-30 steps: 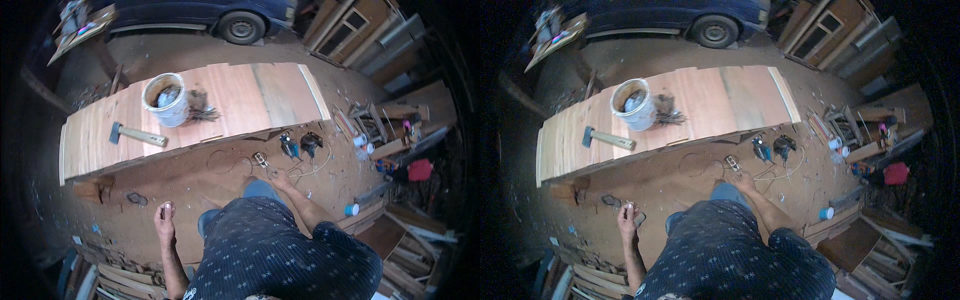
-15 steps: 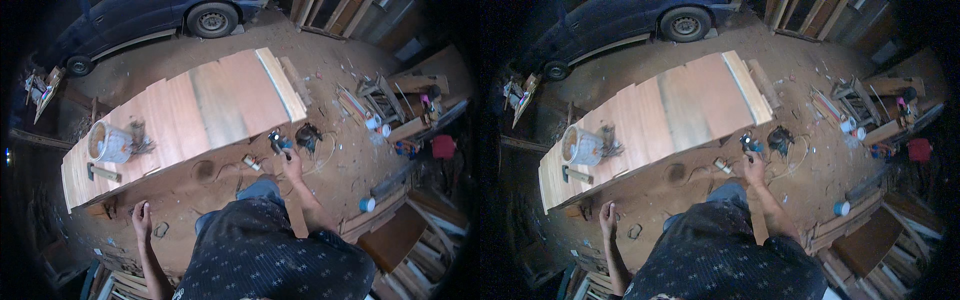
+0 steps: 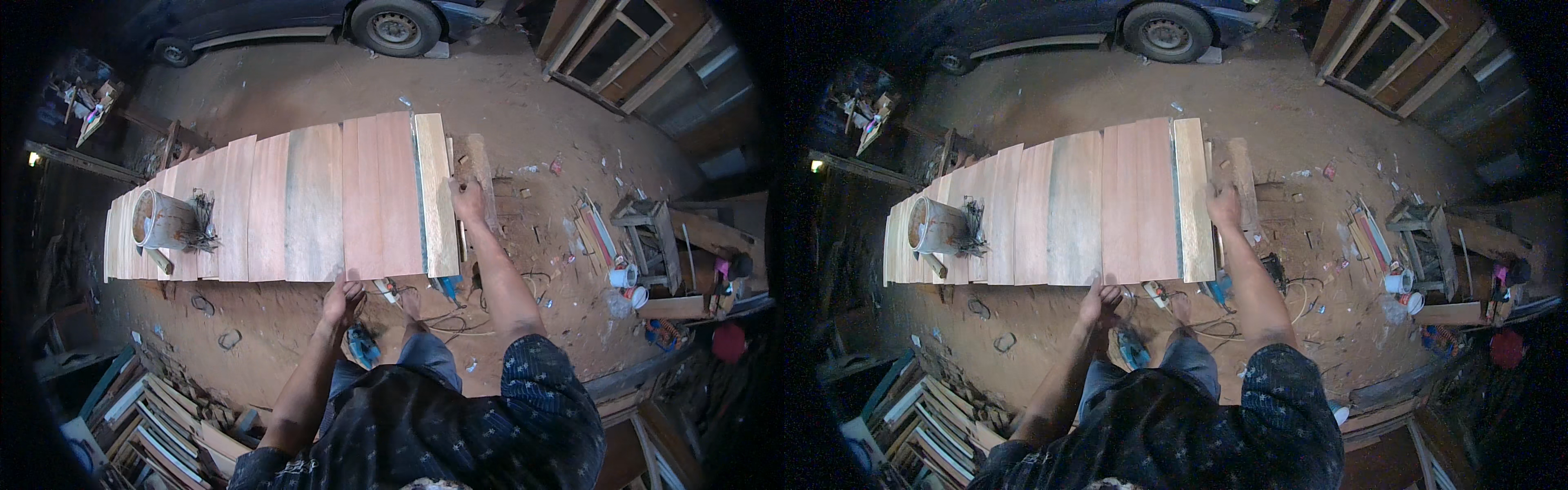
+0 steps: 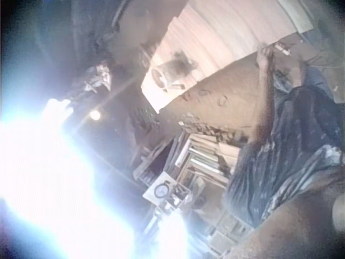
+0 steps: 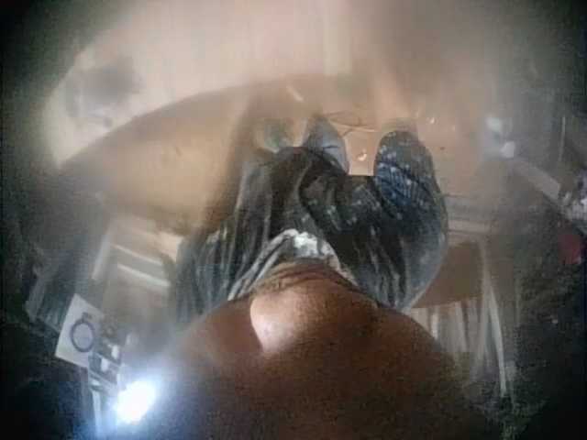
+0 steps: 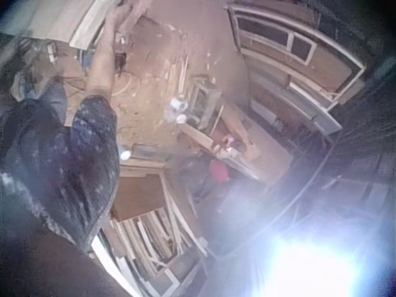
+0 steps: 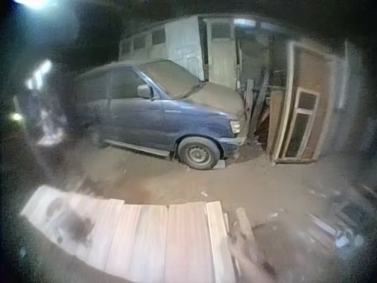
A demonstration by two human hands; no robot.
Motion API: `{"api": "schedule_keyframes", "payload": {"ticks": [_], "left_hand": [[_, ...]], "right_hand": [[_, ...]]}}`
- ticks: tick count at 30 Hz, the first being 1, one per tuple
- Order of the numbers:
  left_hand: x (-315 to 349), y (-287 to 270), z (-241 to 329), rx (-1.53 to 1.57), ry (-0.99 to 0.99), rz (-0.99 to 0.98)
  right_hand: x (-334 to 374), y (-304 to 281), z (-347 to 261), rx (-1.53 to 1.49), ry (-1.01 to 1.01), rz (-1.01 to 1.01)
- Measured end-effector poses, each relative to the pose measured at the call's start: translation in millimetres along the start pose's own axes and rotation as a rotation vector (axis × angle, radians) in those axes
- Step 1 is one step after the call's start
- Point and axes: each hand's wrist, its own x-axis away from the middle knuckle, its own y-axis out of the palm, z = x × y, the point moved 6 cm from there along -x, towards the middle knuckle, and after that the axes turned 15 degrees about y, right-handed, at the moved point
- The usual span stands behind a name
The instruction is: The person assembles wooden planks on a workbench using a hammer and nails. They repeatedly pick up nails from a bucket, position them on the wood, and hammer them in to secure the planks together.
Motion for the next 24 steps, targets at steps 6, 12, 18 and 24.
{"api": "schedule_keyframes", "payload": {"ticks": [6, 12, 18, 24], "left_hand": [[-46.7, 24.3, -43.7, 0.111, 0.098, 0.034], [-30.7, 30.0, -39.6, 0.116, 0.163, 0.055], [-76.0, -16.6, -70.4, -0.220, 0.365, 0.020], [-81.5, -39.9, -99.7, -0.251, 0.319, 0.153]], "right_hand": [[-21.6, 48.6, 5.3, 0.061, 0.001, 0.162], [-3.7, 38.6, 7.5, 0.084, 0.055, 0.006], [-21.8, 69.8, 20.6, 0.140, -0.017, -0.107], [-20.5, 78.8, 30.1, -0.048, -0.171, -0.153]]}}
